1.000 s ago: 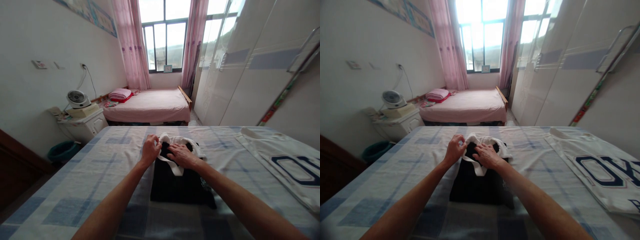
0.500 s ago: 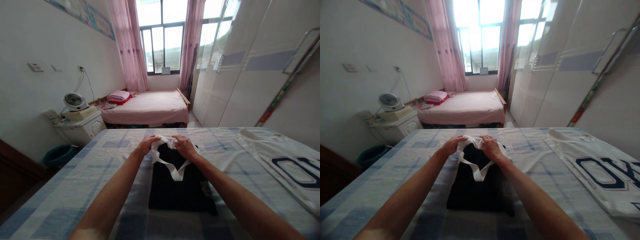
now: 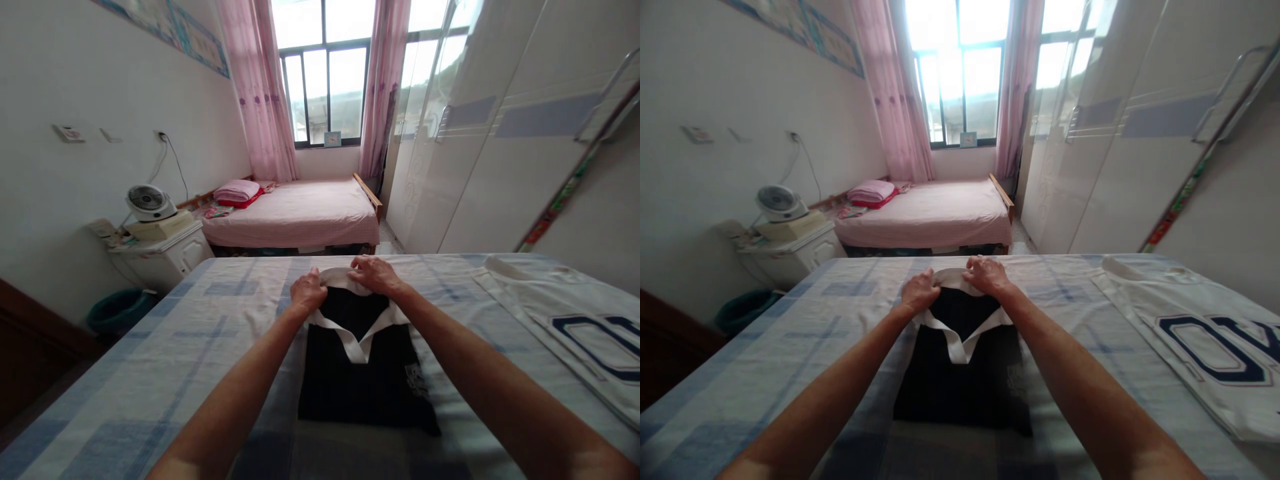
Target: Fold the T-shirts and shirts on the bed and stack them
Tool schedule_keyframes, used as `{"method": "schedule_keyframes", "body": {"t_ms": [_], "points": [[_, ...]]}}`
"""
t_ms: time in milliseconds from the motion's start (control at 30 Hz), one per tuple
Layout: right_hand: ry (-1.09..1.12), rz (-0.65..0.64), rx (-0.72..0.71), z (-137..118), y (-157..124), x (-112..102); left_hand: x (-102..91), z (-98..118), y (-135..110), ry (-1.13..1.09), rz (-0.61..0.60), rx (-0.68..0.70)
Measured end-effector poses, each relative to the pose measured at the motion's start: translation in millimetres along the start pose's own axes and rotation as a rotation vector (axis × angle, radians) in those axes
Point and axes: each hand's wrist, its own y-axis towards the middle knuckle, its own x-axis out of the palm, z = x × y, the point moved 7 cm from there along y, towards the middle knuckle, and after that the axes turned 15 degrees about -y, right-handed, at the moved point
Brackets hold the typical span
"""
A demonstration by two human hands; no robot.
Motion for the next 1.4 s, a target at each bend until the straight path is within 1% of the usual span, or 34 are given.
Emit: {"method": "schedule_keyframes", "body": {"t_ms": [67, 133, 233, 333, 400, 433, 467, 533, 600, 667, 733, 767, 900, 933, 967, 1000, 1033, 1067, 1133, 1167, 1200, 1300, 1333, 1400], "points": [[-0.055, -0.079, -0.013, 2, -1, 6, 6.0, -5, 5, -0.005, -0.09, -0.014], [-0.087, -0.099, -0.001, 3, -2, 10, 5.4, -9, 11, -0.041, -0.112, -0.016], [-0.111, -0.001, 0.054, -1, -3, 6, -1.1, -13, 18, -0.07, -0.051, -0.012], [-0.116, 0.112, 0.106, -5, -4, -2, -7.3, -14, 20, -0.082, -0.003, -0.001], [-0.064, 0.141, 0.133, 2, -5, -7, -10.8, -15, 18, -0.085, -0.005, 0.005], [-0.025, 0.134, 0.157, 10, -6, -8, -12.2, -16, 17, -0.091, -0.014, 0.009], [0.014, 0.112, 0.191, 20, -7, -7, -12.9, -16, 17, -0.101, -0.028, 0.013], [0.07, 0.004, 0.234, 42, -11, 0, -11.2, -14, 16, -0.129, -0.072, 0.031], [0.112, -0.136, 0.199, 56, -16, 12, -4.9, -12, 17, -0.166, -0.133, 0.046], [0.173, -0.233, 0.122, 60, -23, 24, 2.6, -10, 19, -0.192, -0.18, 0.04], [0.298, -0.277, 0.094, 62, -30, 34, 8.6, -9, 21, -0.197, -0.207, 0.022], [0.39, -0.295, 0.106, 62, -33, 38, 10.6, -8, 22, -0.191, -0.214, 0.014], [0.799, -0.366, 0.249, 70, -39, 47, 14.7, -3, 25, -0.151, -0.228, 0.003], [0.846, -0.397, 0.257, 70, -40, 48, 15.5, -2, 26, -0.142, -0.23, 0.0], [0.846, -0.417, 0.252, 70, -40, 47, 16.4, -1, 27, -0.135, -0.23, -0.004], [0.786, -0.398, 0.245, 70, -39, 45, 17.0, 0, 27, -0.131, -0.225, -0.008], [0.684, -0.337, 0.248, 72, -37, 41, 17.0, 1, 28, -0.127, -0.209, -0.011], [0.571, -0.242, 0.269, 73, -36, 35, 16.2, 1, 29, -0.124, -0.182, -0.013], [0.345, -0.002, 0.324, 73, -35, 21, 12.6, 1, 30, -0.118, -0.109, -0.01], [0.248, 0.083, 0.331, 69, -36, 16, 10.7, 1, 30, -0.116, -0.08, -0.007], [0.166, 0.117, 0.318, 63, -37, 15, 9.3, 1, 31, -0.114, -0.068, -0.005], [-0.049, 0.099, 0.226, 44, -38, 18, 5.5, -3, 30, -0.119, -0.114, -0.008], [-0.084, 0.11, 0.208, 39, -39, 17, 2.9, -7, 29, -0.126, -0.135, -0.019], [-0.082, 0.205, 0.177, 29, -42, 6, -4.3, -14, 25, -0.151, -0.172, -0.053]]}}
